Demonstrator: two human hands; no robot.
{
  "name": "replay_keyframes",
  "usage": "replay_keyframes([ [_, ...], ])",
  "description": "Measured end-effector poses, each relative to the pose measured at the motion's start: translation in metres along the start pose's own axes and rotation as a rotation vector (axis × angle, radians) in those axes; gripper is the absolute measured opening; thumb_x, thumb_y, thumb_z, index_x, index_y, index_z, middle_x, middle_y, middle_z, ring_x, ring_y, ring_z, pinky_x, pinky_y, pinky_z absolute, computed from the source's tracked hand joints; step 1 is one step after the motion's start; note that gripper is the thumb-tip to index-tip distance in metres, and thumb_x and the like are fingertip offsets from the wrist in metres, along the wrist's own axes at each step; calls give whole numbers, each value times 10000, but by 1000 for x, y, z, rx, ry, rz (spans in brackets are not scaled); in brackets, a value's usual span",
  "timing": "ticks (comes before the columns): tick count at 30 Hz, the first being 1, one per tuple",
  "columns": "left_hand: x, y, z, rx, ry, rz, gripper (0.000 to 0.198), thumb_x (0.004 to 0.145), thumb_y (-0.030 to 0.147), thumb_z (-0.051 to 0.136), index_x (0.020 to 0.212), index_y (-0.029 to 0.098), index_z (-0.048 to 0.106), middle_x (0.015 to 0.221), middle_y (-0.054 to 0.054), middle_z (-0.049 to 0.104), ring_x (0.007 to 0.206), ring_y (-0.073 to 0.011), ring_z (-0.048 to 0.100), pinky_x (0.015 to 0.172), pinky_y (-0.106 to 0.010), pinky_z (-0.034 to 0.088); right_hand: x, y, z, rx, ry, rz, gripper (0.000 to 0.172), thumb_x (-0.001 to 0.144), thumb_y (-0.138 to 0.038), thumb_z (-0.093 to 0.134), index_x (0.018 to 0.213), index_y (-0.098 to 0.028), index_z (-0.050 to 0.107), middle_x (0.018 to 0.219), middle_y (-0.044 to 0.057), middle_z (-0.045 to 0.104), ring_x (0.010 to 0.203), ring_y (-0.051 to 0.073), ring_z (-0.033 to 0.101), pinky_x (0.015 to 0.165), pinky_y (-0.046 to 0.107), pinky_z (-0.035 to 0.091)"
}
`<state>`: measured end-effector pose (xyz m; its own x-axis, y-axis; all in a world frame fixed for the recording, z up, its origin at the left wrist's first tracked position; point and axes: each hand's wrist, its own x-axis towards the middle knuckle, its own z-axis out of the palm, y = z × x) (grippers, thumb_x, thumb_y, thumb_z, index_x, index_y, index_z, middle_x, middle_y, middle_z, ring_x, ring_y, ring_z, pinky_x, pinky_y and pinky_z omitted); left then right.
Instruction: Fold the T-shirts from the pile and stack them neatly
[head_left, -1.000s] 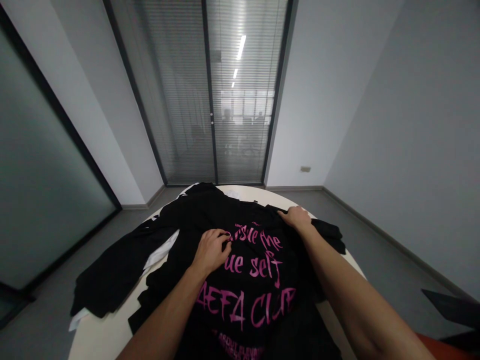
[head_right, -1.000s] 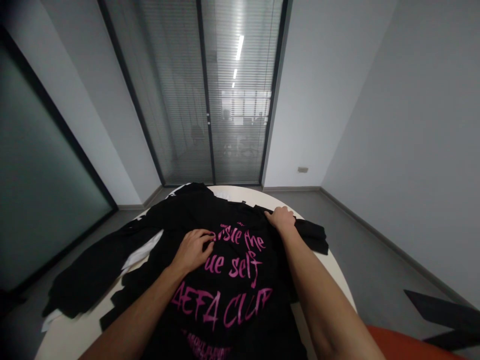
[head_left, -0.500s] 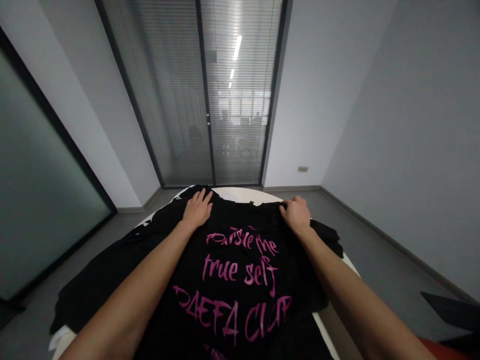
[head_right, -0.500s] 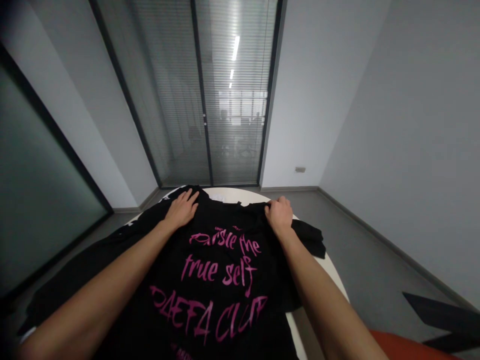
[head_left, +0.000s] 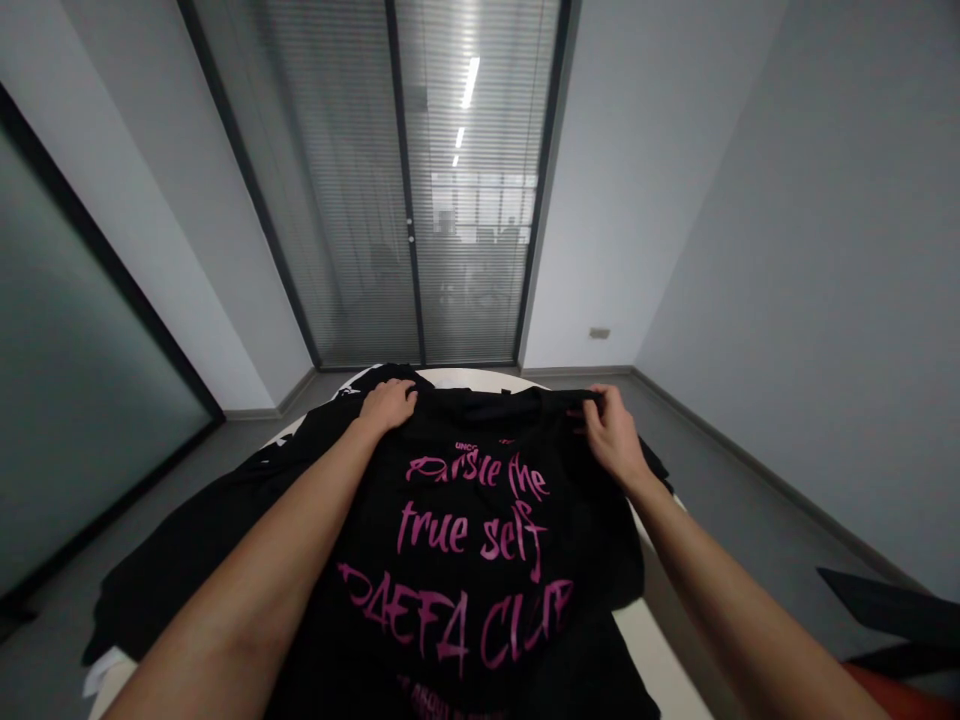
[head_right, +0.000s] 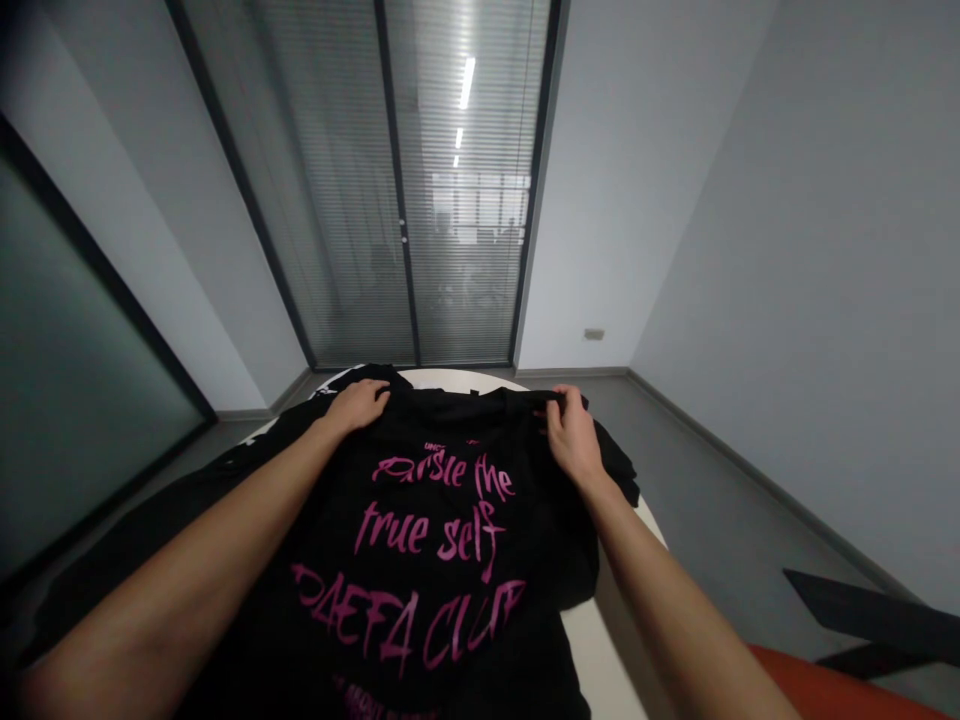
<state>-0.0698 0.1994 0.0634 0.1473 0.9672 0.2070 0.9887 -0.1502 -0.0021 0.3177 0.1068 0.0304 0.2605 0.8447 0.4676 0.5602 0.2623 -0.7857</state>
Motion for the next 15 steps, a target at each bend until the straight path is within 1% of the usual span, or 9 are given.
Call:
replay_keyframes([
  [2,1,-2,-1,11,-33,22,622,933,419,478,1525,233,449,1384,-132,615,1264,-341,541,1027,-438,438,-6,4,-2,8,-9,-35,363,976,-406,422,1285,-223,475,1049,109,707,860,234,701,692,316,544],
  [3,1,-2,-1,19,-48,33,675,892,418,540,1533,238,437,1367,-136,629,1273,-361,528,1028,-459,433,-9,5,-4,-14,-30,-42,349,965,-400,437,1263,-226,491,1026,97,711,850,230,697,698,315,539],
  [5,1,-1,0,34,-56,49,707,845,443,595,1508,226,481,1356,-158,631,1284,-395,503,1029,-499,421,-13,7,-8,-101,-96,-50,310,937,-380,476,1200,-228,541,938,67,723,798,219,684,712,312,519],
  [6,1,0,0,38,-46,50,684,856,474,577,1485,212,514,1365,-173,619,1285,-406,496,1027,-513,417,-14,8,-10,-160,-131,-55,291,919,-370,499,1163,-226,569,891,55,724,770,213,675,715,309,507],
  [8,0,2,-1,38,-6,42,619,923,533,462,1424,192,585,1369,-191,604,1262,-408,502,1013,-518,423,-16,8,-14,-274,-187,-70,264,889,-357,535,1098,-219,618,830,40,719,737,201,662,709,296,483],
  [10,-2,2,-6,39,49,38,575,981,510,337,1332,190,661,1329,-185,619,1233,-386,514,1006,-500,431,-17,8,-17,-359,-217,-69,254,875,-355,556,1062,-211,652,785,29,707,707,187,656,678,278,464],
  [11,-4,1,-9,42,77,44,544,990,474,326,1276,193,694,1302,-174,631,1228,-372,514,1014,-487,429,-17,8,-18,-381,-230,-50,255,874,-353,564,1060,-207,661,760,23,700,682,178,653,656,268,458],
  [13,-7,-1,-17,57,125,73,443,969,410,402,1182,203,731,1256,-149,649,1235,-349,503,1044,-457,414,-15,9,-19,-368,-264,21,253,884,-330,569,1081,-197,657,713,11,685,606,153,644,611,248,457],
  [15,-10,-3,-27,75,173,95,368,937,373,478,1142,208,735,1239,-140,651,1246,-341,499,1056,-436,409,-10,10,-16,-271,-292,134,255,902,-283,558,1128,-180,615,708,11,689,533,131,633,560,229,465],
])
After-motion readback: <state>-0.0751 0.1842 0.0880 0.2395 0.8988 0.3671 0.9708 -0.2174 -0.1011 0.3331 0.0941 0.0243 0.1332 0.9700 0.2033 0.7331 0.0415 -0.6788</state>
